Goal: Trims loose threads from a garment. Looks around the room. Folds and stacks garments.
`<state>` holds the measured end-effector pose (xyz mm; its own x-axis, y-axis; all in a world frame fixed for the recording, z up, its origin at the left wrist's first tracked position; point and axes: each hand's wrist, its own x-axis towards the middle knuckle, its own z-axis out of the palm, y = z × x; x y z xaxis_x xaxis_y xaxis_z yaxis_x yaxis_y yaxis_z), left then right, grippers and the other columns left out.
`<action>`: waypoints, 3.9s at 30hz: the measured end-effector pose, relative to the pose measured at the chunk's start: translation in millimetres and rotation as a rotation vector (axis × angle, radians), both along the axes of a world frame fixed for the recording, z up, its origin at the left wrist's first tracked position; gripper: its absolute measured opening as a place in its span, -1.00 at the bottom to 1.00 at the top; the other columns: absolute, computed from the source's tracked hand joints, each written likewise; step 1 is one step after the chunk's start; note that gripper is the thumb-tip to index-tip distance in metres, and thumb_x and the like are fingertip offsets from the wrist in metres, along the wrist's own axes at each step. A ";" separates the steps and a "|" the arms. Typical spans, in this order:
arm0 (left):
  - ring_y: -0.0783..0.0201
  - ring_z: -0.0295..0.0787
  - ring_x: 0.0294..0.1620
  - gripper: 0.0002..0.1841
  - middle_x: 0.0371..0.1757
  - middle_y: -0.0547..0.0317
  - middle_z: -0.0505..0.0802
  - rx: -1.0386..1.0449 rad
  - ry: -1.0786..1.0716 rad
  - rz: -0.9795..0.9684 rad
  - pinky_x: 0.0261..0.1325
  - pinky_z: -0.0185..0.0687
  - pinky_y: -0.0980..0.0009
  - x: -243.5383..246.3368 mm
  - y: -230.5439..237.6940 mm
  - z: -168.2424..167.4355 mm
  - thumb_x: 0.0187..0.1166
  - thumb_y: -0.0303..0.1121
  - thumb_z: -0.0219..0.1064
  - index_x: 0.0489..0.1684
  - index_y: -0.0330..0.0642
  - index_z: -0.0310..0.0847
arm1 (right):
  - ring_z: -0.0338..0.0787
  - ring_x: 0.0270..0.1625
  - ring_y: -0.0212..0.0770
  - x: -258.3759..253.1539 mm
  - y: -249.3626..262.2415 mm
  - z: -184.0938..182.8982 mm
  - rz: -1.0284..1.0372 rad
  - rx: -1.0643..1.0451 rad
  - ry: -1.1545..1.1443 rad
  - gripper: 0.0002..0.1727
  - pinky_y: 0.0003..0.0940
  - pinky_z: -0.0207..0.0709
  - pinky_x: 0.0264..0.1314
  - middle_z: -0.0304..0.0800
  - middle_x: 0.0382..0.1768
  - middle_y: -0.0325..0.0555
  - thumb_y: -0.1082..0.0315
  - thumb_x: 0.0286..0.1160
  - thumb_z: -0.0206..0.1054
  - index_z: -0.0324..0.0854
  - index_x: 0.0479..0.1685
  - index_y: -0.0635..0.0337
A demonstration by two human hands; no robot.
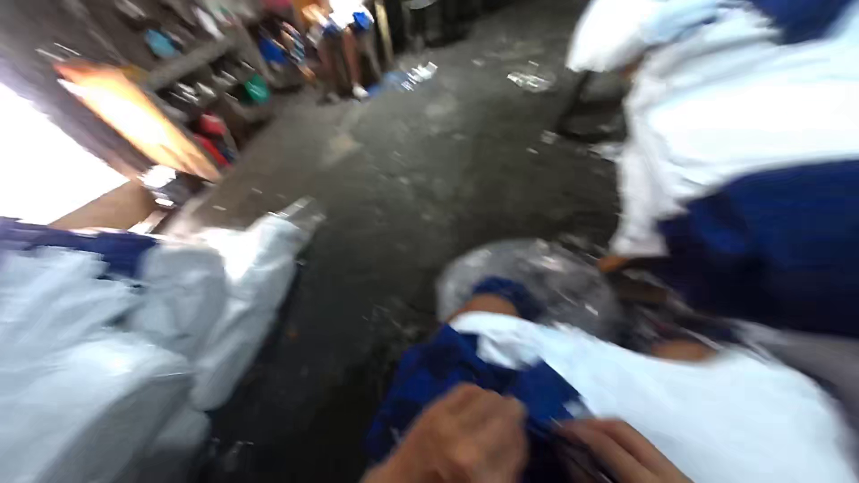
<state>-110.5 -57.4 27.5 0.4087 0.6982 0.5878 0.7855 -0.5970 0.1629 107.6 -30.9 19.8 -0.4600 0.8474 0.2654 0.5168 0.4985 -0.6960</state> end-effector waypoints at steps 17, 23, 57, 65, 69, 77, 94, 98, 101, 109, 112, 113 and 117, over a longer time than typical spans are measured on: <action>0.18 0.69 -0.19 -0.84 -0.18 0.07 0.76 -0.313 -0.041 -0.280 -0.09 0.64 0.42 -30.1 -11.3 -21.3 0.72 -0.43 0.18 -0.06 -0.17 0.71 | 0.80 -0.09 -0.44 7.1 -9.7 -37.7 0.132 0.039 0.175 -0.84 -0.63 0.68 -0.15 0.80 -0.03 -0.16 0.22 0.63 0.31 0.75 0.00 0.00; 0.40 0.86 0.01 -0.70 -0.15 0.16 0.91 -0.545 -0.247 -0.207 0.16 0.74 0.54 -37.4 -15.5 -26.1 0.76 -0.18 0.23 -0.24 -0.15 0.80 | 0.81 -0.21 -0.31 1.9 -17.5 -43.5 0.163 -0.047 0.066 -0.83 -0.49 0.71 -0.24 0.81 -0.20 -0.14 0.22 0.60 0.31 0.75 -0.15 0.07; 0.27 0.76 -0.58 -0.79 -0.54 0.25 0.77 -0.773 -0.048 -0.041 -0.52 0.68 0.26 -23.3 4.6 -10.7 0.74 -0.27 0.11 -0.13 -0.13 0.63 | 0.81 -0.35 -0.04 1.1 4.8 -26.1 0.289 -0.204 -0.186 -0.37 -0.07 0.60 -0.44 0.74 -0.43 -0.04 -0.18 0.75 0.03 0.72 -0.37 0.17; 0.35 0.77 -0.54 -0.78 -0.50 0.27 0.78 -0.890 -0.125 -0.025 -0.41 0.73 0.35 -23.9 8.1 -8.7 0.78 -0.28 0.08 -0.09 -0.15 0.63 | 0.81 -0.28 0.04 2.1 5.0 -19.7 0.275 -0.328 -0.245 -0.33 0.02 0.62 -0.35 0.75 -0.37 0.04 -0.24 0.73 0.02 0.72 -0.26 0.22; 0.42 0.77 -0.52 -0.76 -0.46 0.30 0.81 -0.930 -0.170 -0.017 -0.39 0.74 0.42 -23.2 9.4 -8.3 0.79 -0.27 0.06 -0.09 -0.15 0.63 | 0.81 -0.38 -0.02 -0.7 1.7 -28.0 0.259 -0.200 -0.202 -0.38 -0.03 0.60 -0.47 0.73 -0.47 -0.02 -0.17 0.73 0.08 0.72 -0.43 0.17; 0.54 0.70 -0.58 -0.83 -0.47 0.40 0.77 -1.328 -0.769 -0.081 -0.47 0.71 0.60 -30.6 40.1 -3.9 0.79 -0.30 0.14 -0.13 -0.13 0.59 | 0.77 -0.21 -0.02 20.3 2.3 -30.2 0.185 -0.472 -0.089 -0.32 -0.03 0.64 -0.18 0.73 -0.33 0.05 -0.24 0.75 0.00 0.69 -0.23 0.25; -0.05 0.56 0.52 -0.35 0.61 -0.22 0.51 -1.495 -1.145 0.311 0.50 0.52 0.09 41.5 219.5 -34.5 0.90 0.06 -0.16 0.73 -0.30 0.13 | 0.74 -0.19 0.07 29.6 10.8 -35.8 0.222 -0.659 0.029 -0.46 0.00 0.55 -0.05 0.71 -0.32 0.22 0.06 0.83 0.08 0.68 -0.20 0.44; -0.01 0.47 0.59 -0.37 0.55 -0.20 0.57 -1.301 -0.977 0.304 0.62 0.33 0.03 30.3 222.7 -36.8 0.92 0.01 -0.20 0.52 -0.43 0.42 | 0.74 -0.20 0.08 29.4 11.1 -35.9 0.224 -0.667 0.048 -0.47 0.01 0.55 -0.06 0.71 -0.34 0.23 0.09 0.83 0.07 0.68 -0.21 0.46; 0.08 0.59 0.47 -0.43 0.44 -0.15 0.70 -1.192 -0.867 0.255 0.54 0.43 0.10 12.4 215.4 -34.3 0.93 -0.07 -0.16 0.36 -0.42 0.58 | 0.75 -0.19 0.09 29.5 11.3 -37.7 0.233 -0.665 0.067 -0.46 0.02 0.55 -0.05 0.72 -0.35 0.23 0.09 0.84 0.06 0.68 -0.22 0.46; 0.37 0.74 -0.23 -0.79 -0.13 0.20 0.82 -0.809 -0.396 0.103 -0.14 0.71 0.32 -15.7 138.6 7.2 0.70 -0.27 0.28 -0.02 -0.18 0.77 | 0.72 -0.32 -0.17 37.0 13.1 -45.1 0.249 -0.641 0.291 -0.42 -0.20 0.59 -0.12 0.76 -0.36 0.08 0.19 0.92 -0.15 0.73 -0.19 0.42; 0.54 0.72 -0.11 -0.68 -0.07 0.21 0.82 -0.825 -0.445 -0.263 -0.07 0.69 0.59 -12.5 84.6 20.0 0.68 -0.06 0.34 -0.14 -0.15 0.78 | 0.63 -0.43 -0.30 37.7 15.4 -44.0 0.228 -0.717 0.302 -0.40 -0.32 0.56 -0.25 0.73 -0.39 -0.03 0.15 0.94 -0.19 0.73 -0.12 0.38; 0.44 0.71 -0.09 -0.65 -0.04 0.06 0.81 -0.876 -0.415 -0.318 -0.05 0.68 0.54 -7.0 67.2 24.8 0.66 -0.08 0.37 -0.11 -0.25 0.79 | 0.60 -0.47 -0.33 37.7 15.6 -44.2 0.224 -0.746 0.302 -0.40 -0.35 0.54 -0.30 0.71 -0.42 -0.08 0.12 0.94 -0.20 0.73 -0.10 0.35; -0.14 0.80 0.00 -0.78 -0.02 -0.27 0.83 -0.927 -0.089 -0.199 0.11 0.74 0.08 13.9 7.0 7.6 0.59 -0.38 0.38 -0.18 -0.41 0.84 | 0.50 -0.61 -0.48 37.7 15.4 -44.1 0.186 -0.896 0.287 -0.40 -0.49 0.46 -0.50 0.59 -0.55 -0.33 0.00 0.91 -0.21 0.73 -0.11 0.16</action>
